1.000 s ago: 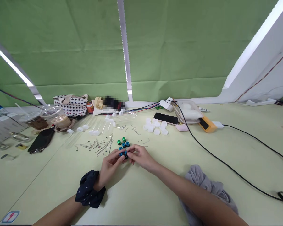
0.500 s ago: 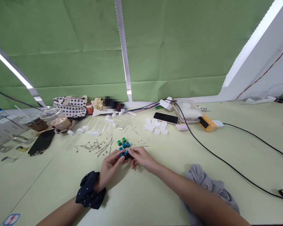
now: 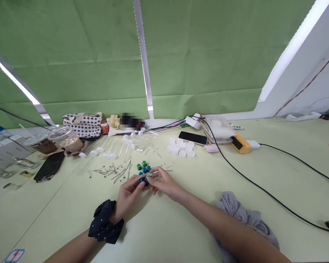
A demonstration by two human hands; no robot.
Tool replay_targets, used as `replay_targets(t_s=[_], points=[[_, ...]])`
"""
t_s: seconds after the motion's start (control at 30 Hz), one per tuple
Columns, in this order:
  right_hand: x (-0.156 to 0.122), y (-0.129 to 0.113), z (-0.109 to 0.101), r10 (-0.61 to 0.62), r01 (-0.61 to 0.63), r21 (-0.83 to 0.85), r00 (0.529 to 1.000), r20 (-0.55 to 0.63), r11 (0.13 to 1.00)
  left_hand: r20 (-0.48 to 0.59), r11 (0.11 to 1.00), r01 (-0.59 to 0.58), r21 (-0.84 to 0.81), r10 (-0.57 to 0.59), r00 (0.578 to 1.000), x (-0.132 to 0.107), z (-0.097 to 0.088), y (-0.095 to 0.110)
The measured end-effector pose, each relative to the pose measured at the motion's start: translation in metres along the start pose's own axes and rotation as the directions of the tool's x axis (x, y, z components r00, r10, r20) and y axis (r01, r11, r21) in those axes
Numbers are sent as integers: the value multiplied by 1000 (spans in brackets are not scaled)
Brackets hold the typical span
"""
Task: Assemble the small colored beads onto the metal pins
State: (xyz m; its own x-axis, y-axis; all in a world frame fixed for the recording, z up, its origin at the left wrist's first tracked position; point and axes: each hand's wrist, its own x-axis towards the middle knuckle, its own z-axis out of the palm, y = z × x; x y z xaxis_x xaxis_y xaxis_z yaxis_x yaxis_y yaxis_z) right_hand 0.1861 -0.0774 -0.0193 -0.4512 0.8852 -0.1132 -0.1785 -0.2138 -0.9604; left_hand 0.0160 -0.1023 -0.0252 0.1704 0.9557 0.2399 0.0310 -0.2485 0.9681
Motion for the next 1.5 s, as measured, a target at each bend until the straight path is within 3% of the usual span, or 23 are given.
replay_targets(t_s=[0.07,0.23,0.4,0.53,0.73,0.93,1.1,1.3,1.5], points=[[0,1,0,22,-22,-2,999,38,1000,4,1000,5,-2,-5,1000,0,0,1],[-1,-1,3,-98,98,3,995,1,995,2,1000,12,-28,-12,1000,-1,2,4],[0,0,5,47,-47,5,999,6,999,-2,1000,-3,-3,3,1000,-1,1,3],[0,0,4,-86,86,10,996,3,996,-3,1000,11,-16,-11,1000,-1,0,1],[-5,-8,6,-114,114,-42,994,5,993,-8,999,13,-41,-13,1000,-1,0,1],[-7,-10,7,-215,217,-114,976,30,970,-10,999,26,-35,-27,1000,-1,-1,2],[-6,-9,4,-131,136,-40,986,102,990,-9,1000,11,-15,-11,1000,-2,-1,5],[-3,-5,2,-36,38,81,999,-25,996,-13,1000,-10,-6,10,1000,-3,-1,5],[-3,-6,0,152,-152,19,987,-43,988,-32,1000,-14,-2,14,999,-2,-3,2]])
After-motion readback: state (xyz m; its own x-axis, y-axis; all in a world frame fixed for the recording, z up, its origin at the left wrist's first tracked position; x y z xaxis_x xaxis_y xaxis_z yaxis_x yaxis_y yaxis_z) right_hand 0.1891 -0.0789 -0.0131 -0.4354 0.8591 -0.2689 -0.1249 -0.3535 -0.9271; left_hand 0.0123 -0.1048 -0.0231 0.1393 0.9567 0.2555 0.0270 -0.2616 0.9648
